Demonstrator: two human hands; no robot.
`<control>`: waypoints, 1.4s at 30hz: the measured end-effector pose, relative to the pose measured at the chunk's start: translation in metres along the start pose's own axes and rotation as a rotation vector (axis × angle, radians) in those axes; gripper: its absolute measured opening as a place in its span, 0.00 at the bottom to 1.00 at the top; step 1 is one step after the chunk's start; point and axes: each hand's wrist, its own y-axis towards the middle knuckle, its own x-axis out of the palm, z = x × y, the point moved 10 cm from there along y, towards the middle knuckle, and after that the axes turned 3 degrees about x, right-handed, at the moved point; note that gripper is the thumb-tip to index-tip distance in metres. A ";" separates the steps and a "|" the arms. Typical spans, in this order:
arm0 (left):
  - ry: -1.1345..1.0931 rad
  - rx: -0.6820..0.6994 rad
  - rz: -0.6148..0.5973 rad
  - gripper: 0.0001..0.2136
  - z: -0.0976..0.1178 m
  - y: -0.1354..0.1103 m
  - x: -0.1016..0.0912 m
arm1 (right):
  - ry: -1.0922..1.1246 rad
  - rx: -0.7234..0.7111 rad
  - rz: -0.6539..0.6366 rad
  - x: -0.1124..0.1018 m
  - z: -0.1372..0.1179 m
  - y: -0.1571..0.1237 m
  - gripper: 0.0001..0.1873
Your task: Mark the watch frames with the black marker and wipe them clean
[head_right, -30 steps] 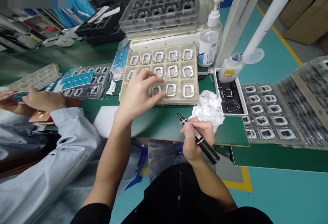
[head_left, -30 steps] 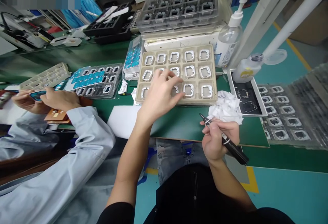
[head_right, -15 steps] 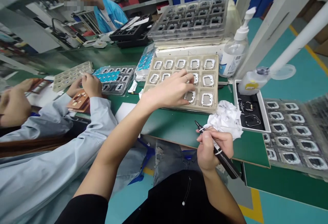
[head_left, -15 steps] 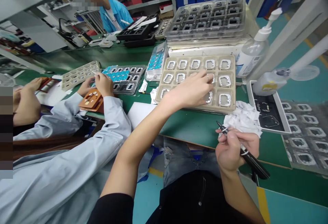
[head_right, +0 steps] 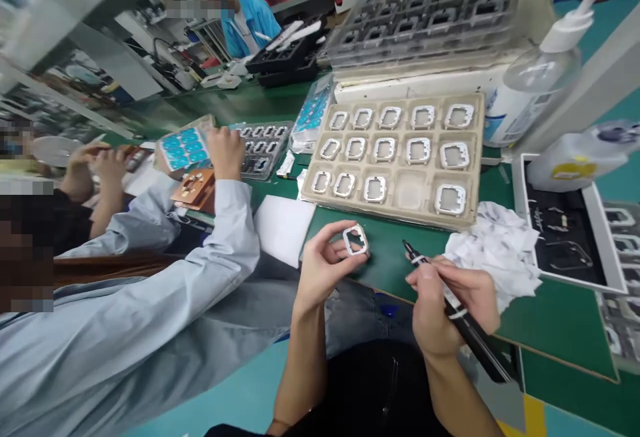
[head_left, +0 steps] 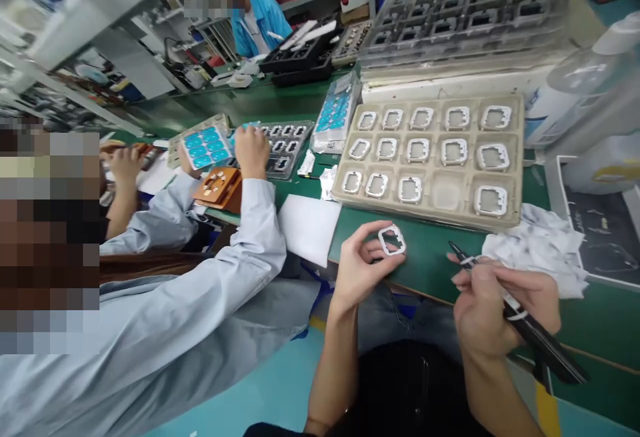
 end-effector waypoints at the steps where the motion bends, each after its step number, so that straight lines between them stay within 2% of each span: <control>1: 0.018 0.004 0.002 0.36 -0.002 -0.001 0.006 | -0.011 -0.023 -0.028 0.004 -0.007 -0.001 0.15; 4: 0.114 0.083 -0.107 0.32 0.003 0.001 0.033 | -0.026 -0.062 -0.147 0.019 -0.021 -0.003 0.09; 6: 0.235 0.153 -0.160 0.27 0.006 0.000 0.044 | -0.008 -0.068 -0.197 0.023 -0.024 -0.004 0.08; 10: 0.469 0.248 -0.142 0.22 0.012 -0.009 0.039 | 0.023 -0.016 -0.291 0.027 -0.019 -0.007 0.08; 13: 0.472 0.244 -0.162 0.22 0.014 -0.013 0.032 | -0.001 -0.048 -0.377 0.032 -0.022 -0.011 0.08; 19: 0.439 0.204 -0.204 0.21 0.011 -0.014 0.036 | -0.072 -0.083 -0.449 0.037 -0.023 -0.012 0.09; 23: 0.443 0.235 -0.181 0.20 0.012 -0.018 0.037 | -0.134 -0.149 -0.450 0.037 -0.025 -0.013 0.08; 31: 0.474 0.252 -0.154 0.20 0.013 -0.022 0.036 | -0.194 -0.190 -0.432 0.039 -0.029 -0.013 0.07; 42: 0.556 0.303 -0.141 0.19 0.020 -0.026 0.038 | -0.213 -0.201 -0.412 0.040 -0.031 -0.012 0.06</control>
